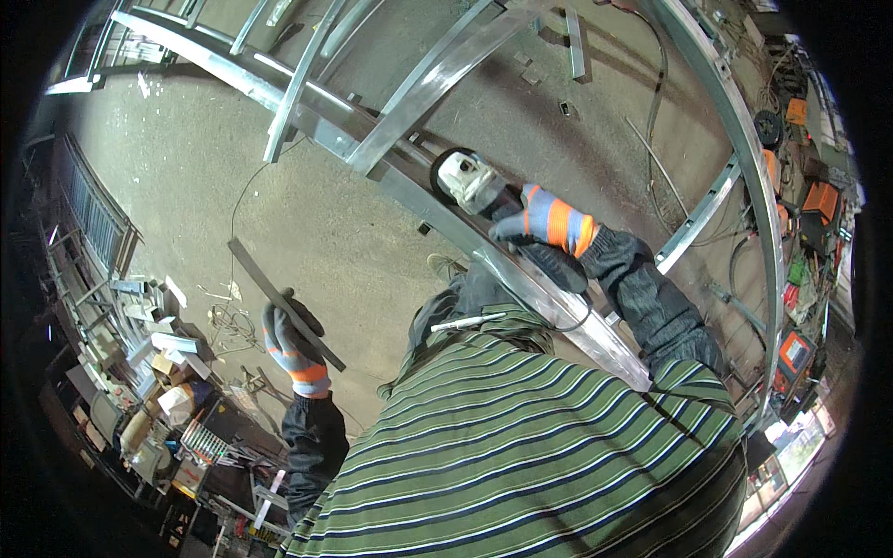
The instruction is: The person walks through a metal fabrication shop, picks up an angle grinder, and grinds the edges of a large metal frame. Sparks are visible as the tool smooths the metal surfaces.
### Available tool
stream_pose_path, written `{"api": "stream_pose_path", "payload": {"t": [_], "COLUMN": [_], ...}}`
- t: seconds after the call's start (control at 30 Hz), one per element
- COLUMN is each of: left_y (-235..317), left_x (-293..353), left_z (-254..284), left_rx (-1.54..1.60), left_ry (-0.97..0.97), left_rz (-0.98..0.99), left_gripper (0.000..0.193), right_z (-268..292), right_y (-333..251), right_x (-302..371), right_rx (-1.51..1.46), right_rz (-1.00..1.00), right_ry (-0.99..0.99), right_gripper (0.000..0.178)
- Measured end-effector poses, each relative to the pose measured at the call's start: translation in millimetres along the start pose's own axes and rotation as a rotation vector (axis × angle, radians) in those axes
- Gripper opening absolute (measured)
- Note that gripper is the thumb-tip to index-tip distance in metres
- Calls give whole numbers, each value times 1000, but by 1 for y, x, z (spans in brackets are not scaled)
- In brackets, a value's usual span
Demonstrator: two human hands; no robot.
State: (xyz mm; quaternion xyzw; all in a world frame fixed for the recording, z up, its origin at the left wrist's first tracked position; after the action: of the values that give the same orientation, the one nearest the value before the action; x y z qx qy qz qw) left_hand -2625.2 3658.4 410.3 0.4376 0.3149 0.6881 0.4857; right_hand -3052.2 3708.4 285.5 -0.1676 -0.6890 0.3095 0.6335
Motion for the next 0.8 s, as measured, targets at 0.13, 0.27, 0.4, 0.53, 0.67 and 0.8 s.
{"api": "stream_pose_path", "payload": {"t": [0.13, 0.27, 0.4, 0.53, 0.67, 0.8], "left_y": [-13, -14, -10, -7, -3, 6], "left_x": [28, 38, 42, 46, 50, 49], "left_z": [-3, -10, -14, -16, -21, -32], "left_rx": [35, 42, 60, 65, 79, 98], "left_ry": [27, 17, 26, 23, 8, -35], "left_rz": [50, 61, 33, 28, 22, -18], "left_gripper": [41, 41, 40, 41, 43, 43], "right_z": [-3, -10, -13, -12, -13, -14], "right_y": [-23, -35, -44, -55, -67, -74], "right_x": [-23, -36, -43, -43, -39, -38], "right_rx": [-73, -162, -230, -101, -82, -1], "right_rz": [66, 62, 91, 197, 262, 184], "right_ry": [42, -14, -54, -11, 8, 1], "right_gripper": [44, 44, 60, 63, 55, 63]}}
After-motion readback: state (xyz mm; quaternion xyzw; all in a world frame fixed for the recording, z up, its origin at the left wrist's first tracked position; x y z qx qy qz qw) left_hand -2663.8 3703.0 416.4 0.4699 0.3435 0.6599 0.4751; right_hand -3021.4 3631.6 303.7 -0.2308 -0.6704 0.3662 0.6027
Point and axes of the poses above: each hand's wrist, its own x-axis away from the middle knuckle, its own z-axis out of the back of the hand, y = z × x, the point moved 7 cm from there along -x, towards the middle knuckle, and after that the axes turned 14 degrees about -x, right-handed, at the moved point
